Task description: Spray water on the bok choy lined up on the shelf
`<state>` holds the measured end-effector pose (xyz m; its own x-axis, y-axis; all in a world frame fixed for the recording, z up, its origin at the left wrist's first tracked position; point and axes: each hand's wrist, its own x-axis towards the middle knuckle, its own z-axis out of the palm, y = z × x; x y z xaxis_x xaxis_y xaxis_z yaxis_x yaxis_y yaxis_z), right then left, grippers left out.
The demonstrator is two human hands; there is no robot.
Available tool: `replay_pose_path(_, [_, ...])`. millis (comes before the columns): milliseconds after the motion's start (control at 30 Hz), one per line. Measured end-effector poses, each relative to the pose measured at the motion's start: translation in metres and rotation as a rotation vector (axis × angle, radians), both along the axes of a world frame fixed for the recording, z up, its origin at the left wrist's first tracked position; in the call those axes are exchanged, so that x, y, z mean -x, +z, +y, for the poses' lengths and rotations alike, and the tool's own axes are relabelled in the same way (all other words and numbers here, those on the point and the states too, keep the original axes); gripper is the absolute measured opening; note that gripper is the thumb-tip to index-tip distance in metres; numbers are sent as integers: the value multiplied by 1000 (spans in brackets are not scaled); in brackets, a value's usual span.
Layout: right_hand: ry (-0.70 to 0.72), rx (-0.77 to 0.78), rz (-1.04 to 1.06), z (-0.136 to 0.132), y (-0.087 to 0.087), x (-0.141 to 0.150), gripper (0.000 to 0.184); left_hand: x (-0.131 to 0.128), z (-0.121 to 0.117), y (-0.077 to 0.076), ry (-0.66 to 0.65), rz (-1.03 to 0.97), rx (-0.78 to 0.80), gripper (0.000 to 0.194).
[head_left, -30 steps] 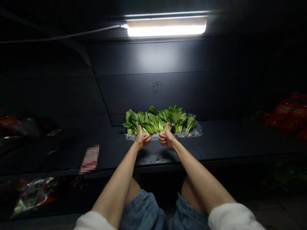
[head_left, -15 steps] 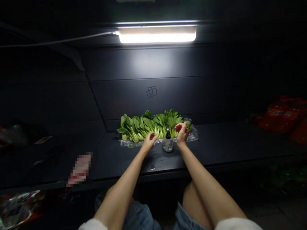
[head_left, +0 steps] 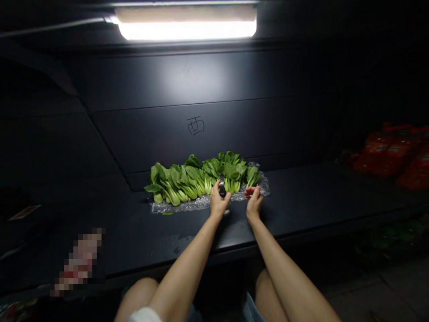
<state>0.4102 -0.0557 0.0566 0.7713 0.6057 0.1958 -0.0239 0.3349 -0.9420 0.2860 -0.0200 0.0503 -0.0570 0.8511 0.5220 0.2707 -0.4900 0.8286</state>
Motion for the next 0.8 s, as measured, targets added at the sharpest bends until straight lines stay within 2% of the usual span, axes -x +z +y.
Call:
replay_pose_path(133, [24, 15, -5, 5, -2, -1, 77, 9, 2, 5, -103, 7, 64, 23])
replay_pose_path(233, [46, 19, -28, 9, -1, 2, 77, 21, 2, 9, -79, -52, 84, 21])
replay_pose_path(433, [87, 68, -144, 22, 1, 9, 76, 58, -2, 18, 36, -6, 14, 24])
replay_pose_path(533, [98, 153, -344, 36, 3, 7, 65, 77, -2, 19, 61, -70, 85, 32])
replay_pose_path(667, [66, 260, -711, 50, -1, 3, 34, 87, 1, 18, 1, -123, 126, 38])
replay_pose_path(800, [66, 390, -951, 49, -16, 7, 34, 86, 3, 16, -53, -125, 183, 39])
